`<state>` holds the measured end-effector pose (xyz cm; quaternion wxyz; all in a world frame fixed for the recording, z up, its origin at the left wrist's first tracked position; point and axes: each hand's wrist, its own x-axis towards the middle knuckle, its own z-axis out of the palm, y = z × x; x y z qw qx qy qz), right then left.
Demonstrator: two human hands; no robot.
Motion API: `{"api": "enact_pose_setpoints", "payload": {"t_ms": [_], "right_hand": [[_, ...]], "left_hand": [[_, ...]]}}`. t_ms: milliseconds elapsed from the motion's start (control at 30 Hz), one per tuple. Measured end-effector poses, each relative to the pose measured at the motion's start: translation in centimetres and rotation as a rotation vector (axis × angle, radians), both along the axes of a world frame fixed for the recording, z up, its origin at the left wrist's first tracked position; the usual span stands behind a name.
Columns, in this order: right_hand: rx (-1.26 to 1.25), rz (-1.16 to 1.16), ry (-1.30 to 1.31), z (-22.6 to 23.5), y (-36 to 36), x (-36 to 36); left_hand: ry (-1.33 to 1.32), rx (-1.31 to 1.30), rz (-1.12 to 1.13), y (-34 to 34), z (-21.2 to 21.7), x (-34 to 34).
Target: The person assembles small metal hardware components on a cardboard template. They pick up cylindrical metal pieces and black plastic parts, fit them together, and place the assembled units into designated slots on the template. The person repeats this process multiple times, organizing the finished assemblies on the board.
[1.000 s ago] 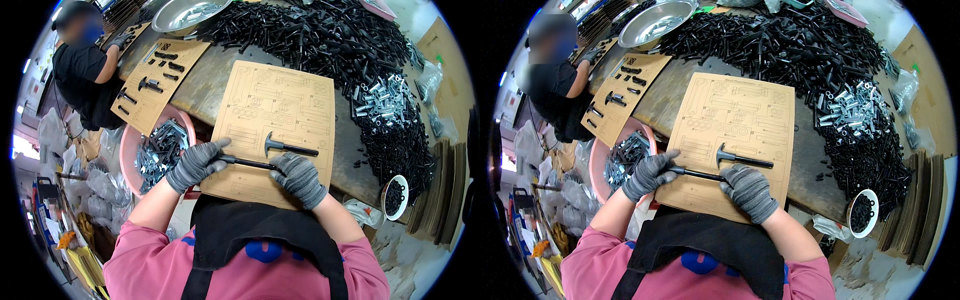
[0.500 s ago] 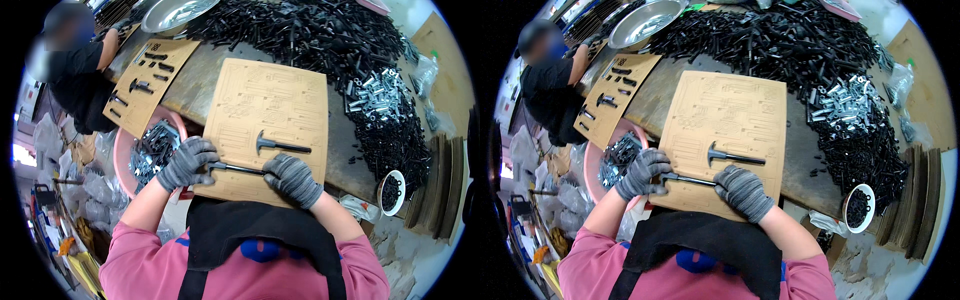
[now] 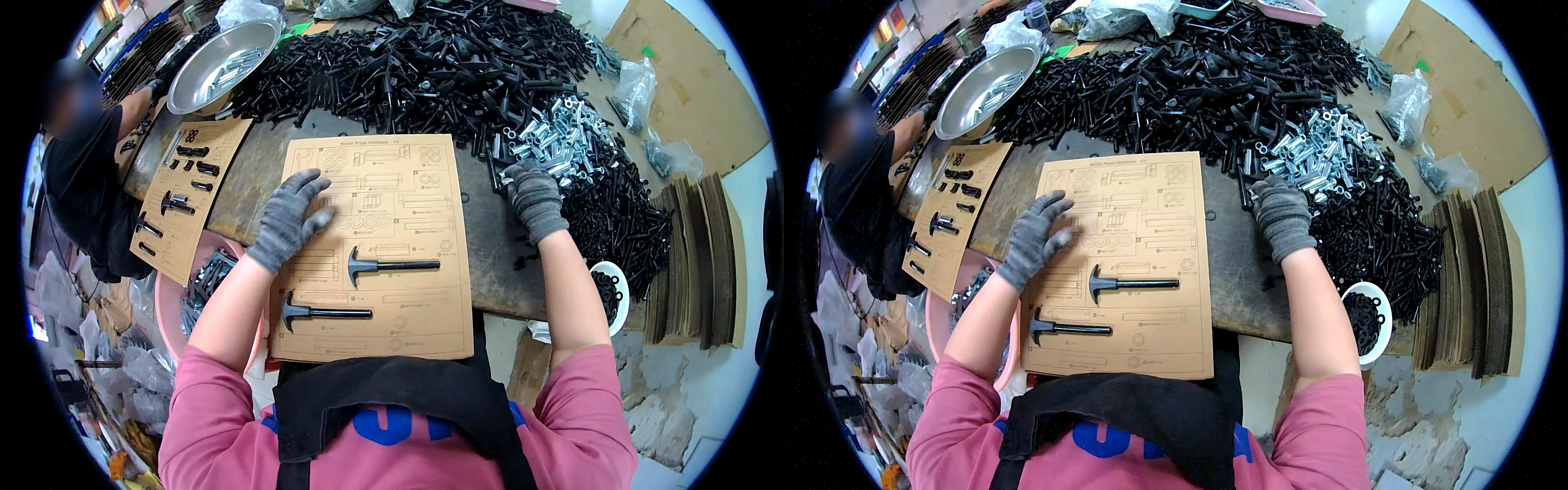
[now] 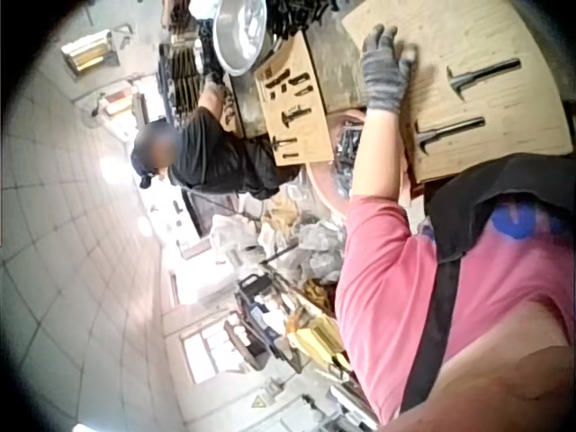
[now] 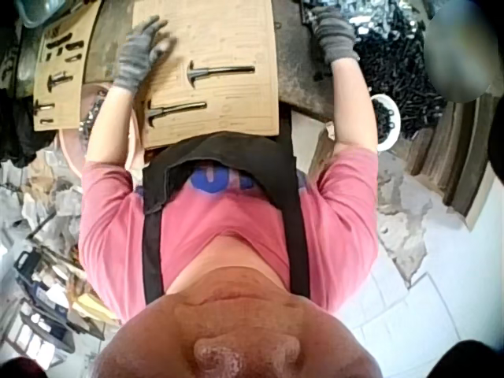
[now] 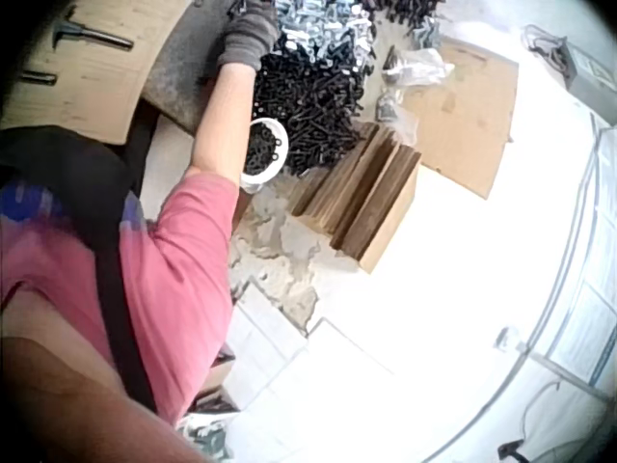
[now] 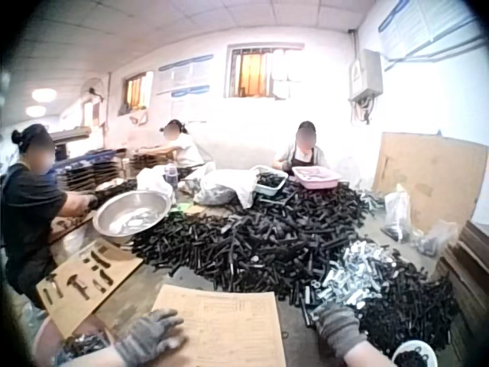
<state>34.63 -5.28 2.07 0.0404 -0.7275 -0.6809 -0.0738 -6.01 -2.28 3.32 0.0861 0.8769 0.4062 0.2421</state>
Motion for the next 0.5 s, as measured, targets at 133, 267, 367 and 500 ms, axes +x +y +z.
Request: {"api": "enact_pose_setpoints", "payload": {"t_ms": [133,267,367,500], "right_hand": [[-0.234,0.045,-0.178,0.8,2.1,0.5],[-0.474,0.09,-0.298,1.9,3.5,0.2],[-0.582,0.093,-0.344,2.0,4.1,-0.7],[-0.527,0.152,-0.367,2.1,3.5,-0.8]], "left_hand": [[0.144,-0.012,0.011,2.1,-2.5,0.6],[0.183,0.015,0.017,2.2,-3.2,0.7],[0.188,0.003,0.052,2.0,-3.5,0.4],[0.195,0.001,0.064,1.8,-3.5,0.3]]}}
